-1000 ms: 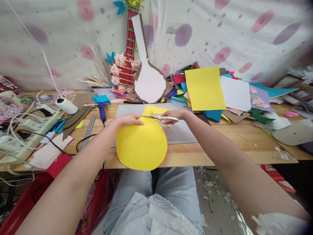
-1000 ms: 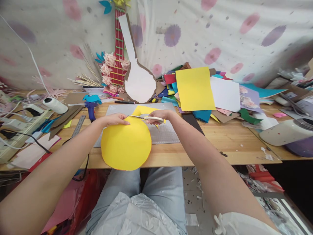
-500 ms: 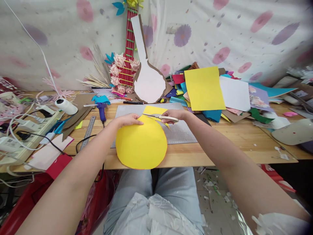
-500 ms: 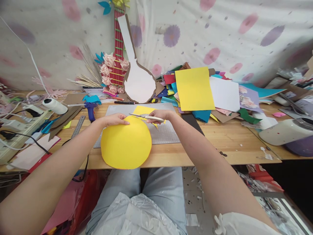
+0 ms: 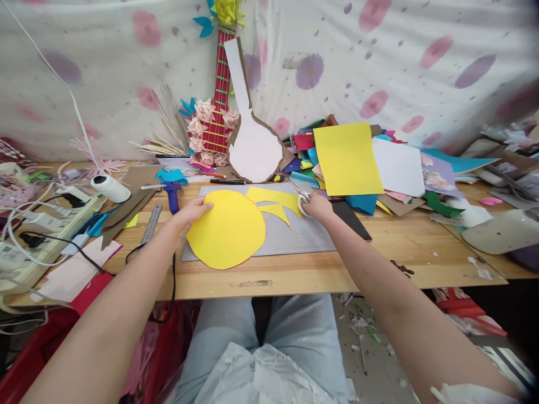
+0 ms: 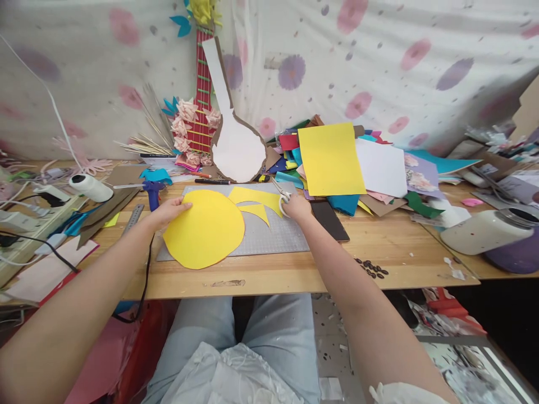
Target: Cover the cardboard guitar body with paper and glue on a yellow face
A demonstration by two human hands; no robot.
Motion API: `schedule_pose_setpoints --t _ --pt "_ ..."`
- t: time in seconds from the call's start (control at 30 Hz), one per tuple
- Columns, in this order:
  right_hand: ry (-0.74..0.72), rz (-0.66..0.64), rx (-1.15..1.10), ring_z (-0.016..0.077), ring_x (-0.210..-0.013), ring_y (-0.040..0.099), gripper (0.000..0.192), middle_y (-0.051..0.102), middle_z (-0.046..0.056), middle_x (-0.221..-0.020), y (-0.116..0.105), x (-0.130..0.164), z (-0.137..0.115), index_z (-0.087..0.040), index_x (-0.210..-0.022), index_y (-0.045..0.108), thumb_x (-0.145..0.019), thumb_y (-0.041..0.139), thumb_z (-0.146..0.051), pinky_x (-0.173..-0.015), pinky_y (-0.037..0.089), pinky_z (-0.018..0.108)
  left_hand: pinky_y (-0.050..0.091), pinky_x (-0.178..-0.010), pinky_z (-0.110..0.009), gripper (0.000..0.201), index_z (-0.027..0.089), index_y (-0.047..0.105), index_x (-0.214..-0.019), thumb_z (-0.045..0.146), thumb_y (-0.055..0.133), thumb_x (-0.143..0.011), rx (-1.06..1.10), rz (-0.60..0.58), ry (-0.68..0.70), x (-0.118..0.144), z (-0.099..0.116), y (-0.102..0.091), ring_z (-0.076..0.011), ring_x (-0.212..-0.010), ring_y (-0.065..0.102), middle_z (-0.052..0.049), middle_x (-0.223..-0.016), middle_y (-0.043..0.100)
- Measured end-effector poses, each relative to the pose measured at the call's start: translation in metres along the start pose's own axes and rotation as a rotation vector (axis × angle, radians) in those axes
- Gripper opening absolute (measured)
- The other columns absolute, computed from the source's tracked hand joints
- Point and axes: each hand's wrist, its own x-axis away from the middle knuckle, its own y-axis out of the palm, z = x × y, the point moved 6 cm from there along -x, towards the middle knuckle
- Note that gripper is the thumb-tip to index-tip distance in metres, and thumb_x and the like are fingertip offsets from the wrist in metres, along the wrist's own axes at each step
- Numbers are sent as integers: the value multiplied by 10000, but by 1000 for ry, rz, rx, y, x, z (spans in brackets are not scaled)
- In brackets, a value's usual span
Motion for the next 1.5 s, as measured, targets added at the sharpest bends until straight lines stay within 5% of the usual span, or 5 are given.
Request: schedule_pose_setpoints --t 0.27,0.4,0.53,0.93,1.5 --pt "86 228 -47 318 -1072 506 370 531 215 -1131 -6 2 20 -82 -1087 487 -747 542 -216 -867 399 404 502 -654 -306 345 148 599 -895 284 691 -593 64 129 237 -22 -7 -7 -187 -721 634 -36 -810 672" --pt "-313 348 -96 273 -1132 470 317 541 179 -1158 0 18 -32 -112 -1113 519 -818 435 -188 -954 355 403 501 -670 -307 315 156 586 -853 278 687 -581 105 197 257 -25 -19 -6 -193 -742 638 -36 -805 674" --pt "-753 98 -39 257 -1305 323 440 417 97 -1389 39 40 -92 -194 -1277 474 -900 352 -385 -1055 260 430 496 -679 -305 336 166 577 -964 203 621 -633 155 280 232 -23 -34 -12 -184 -728 647 -33 -797 677" --pt "-220 67 40 307 -1355 221 558 291 126 -1465 54 -11 -69 -125 -1385 361 -924 253 -420 -1086 175 454 462 -636 -243 367 184 700 -906 239 619 -552 257 346 281 -17 -47 -25 -159 -745 606 -28 -896 693" --pt "-343 369 -280 247 -995 526 309 644 109 -1027 26 13 -72 -151 -995 622 -850 354 -201 -886 383 372 458 -844 -323 662 183 416 -1244 152 625 -617 -49 436 447 -16 -37 -20 -177 -871 614 -47 -944 630"
